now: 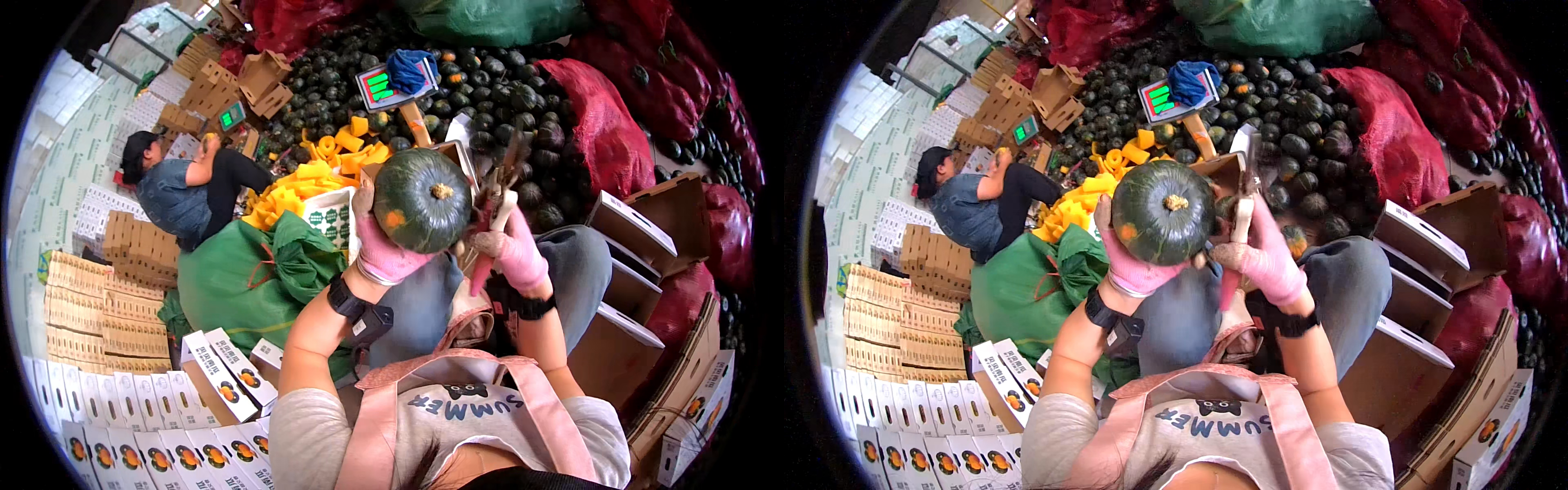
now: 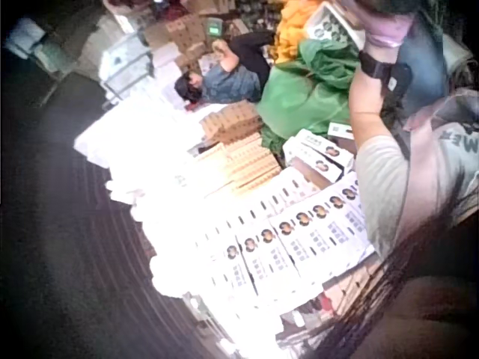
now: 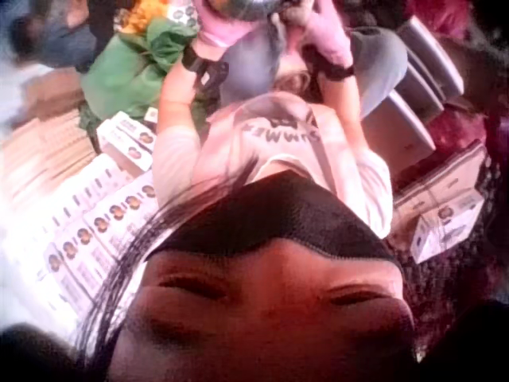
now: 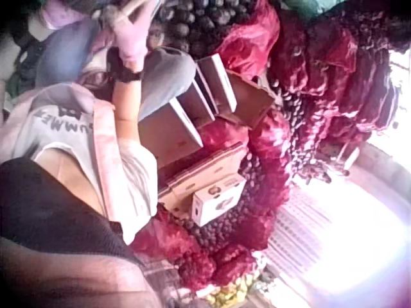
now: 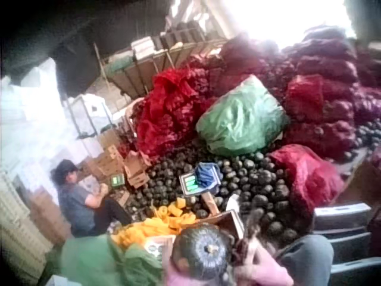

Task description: The person picks up dark green squash from a pile, trims the stems using shears, wipes them with a blue cloth, weighs them on a digital scale, and places them inside a cardboard box.

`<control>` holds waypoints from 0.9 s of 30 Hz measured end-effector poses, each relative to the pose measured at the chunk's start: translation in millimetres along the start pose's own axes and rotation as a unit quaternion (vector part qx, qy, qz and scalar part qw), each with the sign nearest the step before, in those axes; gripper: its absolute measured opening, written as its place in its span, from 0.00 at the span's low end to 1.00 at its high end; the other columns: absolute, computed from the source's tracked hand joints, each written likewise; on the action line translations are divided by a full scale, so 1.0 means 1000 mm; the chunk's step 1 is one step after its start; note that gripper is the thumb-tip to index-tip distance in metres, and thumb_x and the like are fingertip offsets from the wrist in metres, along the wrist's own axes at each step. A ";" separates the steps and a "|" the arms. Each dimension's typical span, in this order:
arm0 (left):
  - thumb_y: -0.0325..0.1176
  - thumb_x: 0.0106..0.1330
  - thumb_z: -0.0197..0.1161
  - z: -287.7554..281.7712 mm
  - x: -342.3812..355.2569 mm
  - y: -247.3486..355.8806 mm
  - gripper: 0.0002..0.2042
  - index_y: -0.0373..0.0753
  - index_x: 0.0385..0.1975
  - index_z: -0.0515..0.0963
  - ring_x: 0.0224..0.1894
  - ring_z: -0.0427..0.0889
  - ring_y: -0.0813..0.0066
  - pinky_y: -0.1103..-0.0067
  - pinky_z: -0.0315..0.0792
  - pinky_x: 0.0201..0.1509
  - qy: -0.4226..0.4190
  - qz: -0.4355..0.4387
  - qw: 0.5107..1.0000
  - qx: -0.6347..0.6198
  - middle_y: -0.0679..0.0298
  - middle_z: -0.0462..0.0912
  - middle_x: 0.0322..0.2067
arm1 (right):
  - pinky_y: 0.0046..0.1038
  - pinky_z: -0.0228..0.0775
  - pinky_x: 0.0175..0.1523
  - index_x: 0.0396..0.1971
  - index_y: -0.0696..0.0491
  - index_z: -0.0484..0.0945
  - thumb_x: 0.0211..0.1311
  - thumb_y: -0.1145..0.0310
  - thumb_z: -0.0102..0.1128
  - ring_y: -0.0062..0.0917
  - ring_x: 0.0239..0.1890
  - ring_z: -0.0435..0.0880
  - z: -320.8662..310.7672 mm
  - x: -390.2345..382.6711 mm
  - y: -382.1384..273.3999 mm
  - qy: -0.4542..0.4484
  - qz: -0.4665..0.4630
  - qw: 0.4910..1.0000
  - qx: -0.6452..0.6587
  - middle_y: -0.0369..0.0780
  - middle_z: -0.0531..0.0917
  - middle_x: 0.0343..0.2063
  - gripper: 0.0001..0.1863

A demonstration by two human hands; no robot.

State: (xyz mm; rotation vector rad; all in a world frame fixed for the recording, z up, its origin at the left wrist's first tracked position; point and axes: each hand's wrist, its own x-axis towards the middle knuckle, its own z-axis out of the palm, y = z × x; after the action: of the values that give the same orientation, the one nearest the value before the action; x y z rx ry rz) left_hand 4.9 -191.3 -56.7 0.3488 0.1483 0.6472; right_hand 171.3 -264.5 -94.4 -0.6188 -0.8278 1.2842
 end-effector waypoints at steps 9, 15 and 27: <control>0.37 0.43 0.72 0.017 0.026 0.021 0.45 0.52 0.64 0.54 0.58 0.68 0.56 0.58 0.68 0.59 -0.113 0.137 0.934 0.311 0.57 0.65 0.57 | 0.22 0.68 0.37 0.40 0.57 0.74 0.42 0.69 0.65 0.17 0.30 0.73 -0.019 -0.032 0.013 0.125 -0.037 0.960 -0.250 0.34 0.76 0.28 0.21; 0.40 0.31 0.81 -0.002 0.059 0.028 0.58 0.55 0.64 0.45 0.60 0.65 0.59 0.66 0.65 0.62 -0.157 0.197 0.803 0.540 0.56 0.60 0.60 | 0.25 0.67 0.38 0.32 0.58 0.72 0.37 0.63 0.67 0.22 0.29 0.71 -0.026 -0.022 0.014 0.120 -0.004 0.949 -0.292 0.38 0.73 0.25 0.22; 0.43 0.26 0.82 -0.017 0.107 0.047 0.58 0.54 0.59 0.46 0.60 0.62 0.58 0.65 0.62 0.63 -0.286 0.274 0.651 0.647 0.54 0.53 0.59 | 0.28 0.70 0.35 0.29 0.59 0.70 0.37 0.62 0.67 0.24 0.26 0.75 -0.048 0.006 0.013 0.093 0.047 0.946 -0.306 0.41 0.76 0.23 0.21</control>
State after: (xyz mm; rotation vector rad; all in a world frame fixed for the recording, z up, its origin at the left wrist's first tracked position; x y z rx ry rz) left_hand 59.0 -86.0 -57.9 2.0554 -0.1526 0.9118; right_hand 203.6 -254.0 -131.7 -1.2680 -1.0525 1.0223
